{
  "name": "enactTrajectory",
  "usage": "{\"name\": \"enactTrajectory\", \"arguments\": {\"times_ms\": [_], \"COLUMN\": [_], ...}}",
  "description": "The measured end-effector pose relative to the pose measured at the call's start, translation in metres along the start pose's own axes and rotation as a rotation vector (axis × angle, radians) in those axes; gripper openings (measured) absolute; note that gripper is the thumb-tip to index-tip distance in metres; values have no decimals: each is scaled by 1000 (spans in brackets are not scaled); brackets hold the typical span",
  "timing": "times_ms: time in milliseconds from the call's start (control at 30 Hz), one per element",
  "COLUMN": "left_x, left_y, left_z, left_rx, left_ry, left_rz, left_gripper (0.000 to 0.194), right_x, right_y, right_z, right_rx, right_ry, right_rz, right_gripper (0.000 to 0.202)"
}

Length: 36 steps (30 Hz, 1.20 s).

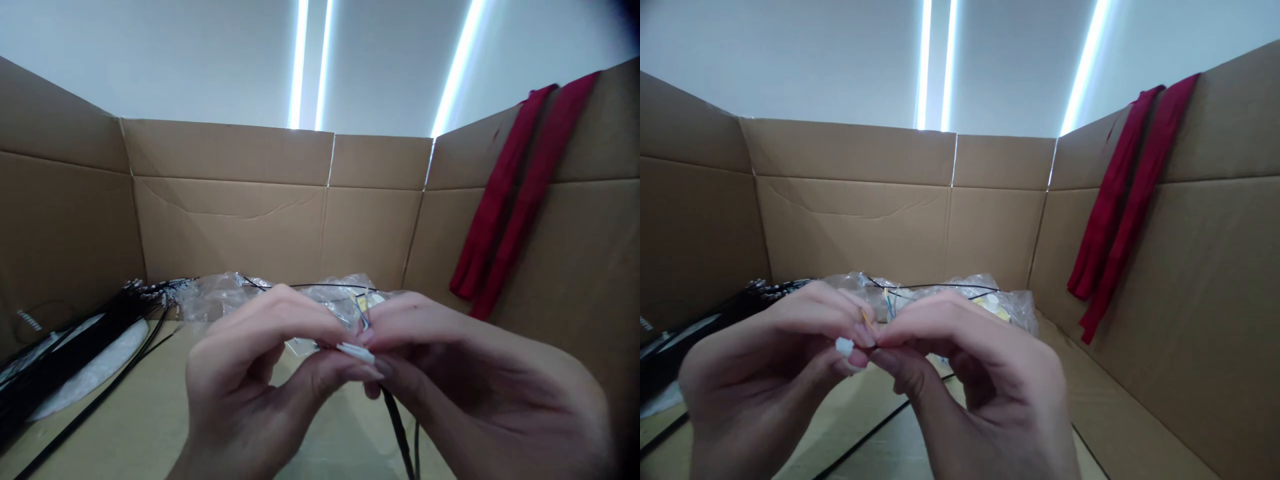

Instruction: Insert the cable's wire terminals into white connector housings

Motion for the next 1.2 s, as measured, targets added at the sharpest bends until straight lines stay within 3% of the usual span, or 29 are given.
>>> {"name": "enactTrajectory", "arguments": {"times_ms": [133, 333, 467, 700, 867, 1033, 1200], "left_x": [4, 10, 13, 12, 12, 14, 16], "left_y": [-2, 0, 1, -3, -3, -1, -1], "left_z": [-3, -7, -8, -8, -7, -3, -1], "left_rx": [-42, 52, 177, 264, 280, 269, 157], "left_ry": [-4, 99, 132, 231, 161, 122, 66], "left_rz": [-8, -73, -140, -105, -62, -127, -161], "left_gripper": [6, 6, 8, 17, 11, 12, 12], "right_x": [4, 2, -2, 0, -1, -5, -6], "right_y": [0, -3, -2, -6, -12, -11, -9], "right_z": [5, 7, 5, 5, 5, 13, 21], "right_rx": [-148, -403, -406, -470, -525, -576, -538], "right_ry": [-122, -310, -452, -525, -669, -718, -683], "right_rz": [-88, -204, -249, -307, -340, -366, -413], "right_gripper": [9, 7, 6, 15, 14, 13, 13]}}
Point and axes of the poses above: each hand's wrist, its own y-axis away from the middle knuckle, its own x-axis out of the back of the hand, z = x × y, the point moved 1 cm from there along -y, towards the middle knuckle, and after that the axes turned 7 degrees about y, right-handed, at the moved point
